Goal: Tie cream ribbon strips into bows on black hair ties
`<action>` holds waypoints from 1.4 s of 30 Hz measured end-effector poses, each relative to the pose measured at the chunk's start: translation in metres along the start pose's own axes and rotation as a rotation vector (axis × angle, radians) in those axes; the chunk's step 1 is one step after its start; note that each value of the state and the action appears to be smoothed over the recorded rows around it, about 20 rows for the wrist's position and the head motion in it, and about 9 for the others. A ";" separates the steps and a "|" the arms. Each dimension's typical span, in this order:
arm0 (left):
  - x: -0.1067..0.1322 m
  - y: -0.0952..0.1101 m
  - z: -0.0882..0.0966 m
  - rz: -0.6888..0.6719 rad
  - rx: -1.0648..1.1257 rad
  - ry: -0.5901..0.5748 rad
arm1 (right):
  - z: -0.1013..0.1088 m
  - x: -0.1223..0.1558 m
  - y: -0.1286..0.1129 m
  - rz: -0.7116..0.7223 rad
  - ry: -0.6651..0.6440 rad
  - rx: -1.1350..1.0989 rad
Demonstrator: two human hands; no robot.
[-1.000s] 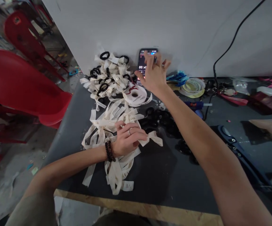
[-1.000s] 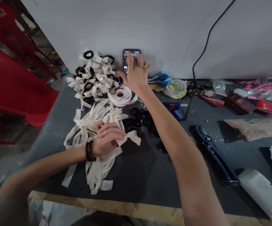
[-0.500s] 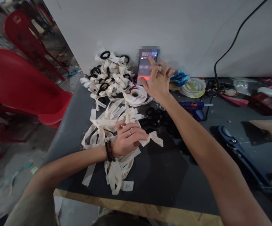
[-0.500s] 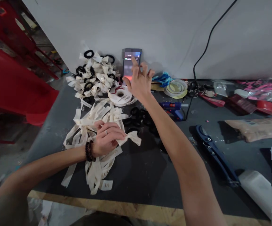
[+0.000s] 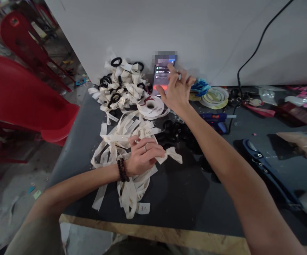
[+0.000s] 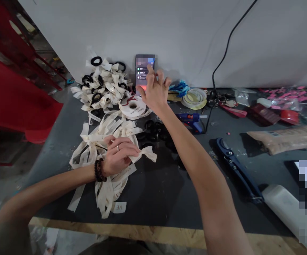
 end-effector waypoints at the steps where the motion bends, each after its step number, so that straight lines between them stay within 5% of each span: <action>1: 0.001 -0.001 0.000 0.001 0.002 -0.003 | -0.001 0.000 0.000 -0.003 -0.003 0.007; 11: -0.004 0.003 0.001 -0.017 0.015 0.063 | -0.006 -0.002 -0.003 -0.015 0.088 -0.043; 18: -0.003 -0.002 -0.001 0.040 0.007 0.007 | 0.026 0.044 -0.019 -0.075 0.253 -0.245; 26: -0.006 -0.022 -0.011 0.504 -0.002 -0.137 | 0.074 0.128 -0.069 -0.238 0.297 -0.737; 33: -0.006 -0.029 -0.013 0.556 0.100 -0.089 | 0.083 0.157 -0.078 -0.205 0.188 -0.639; 42: -0.008 -0.031 -0.010 0.545 0.053 -0.094 | 0.073 0.152 -0.081 -0.066 0.135 -0.426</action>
Point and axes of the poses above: each hand's wrist, its own x-axis away from the middle knuckle, its own z-axis out of the back of the hand, y = z × x, the point moved 4 cm from there along -x, towards the middle knuckle, and after that the axes turned 12 degrees about z, right-handed, at the moved point
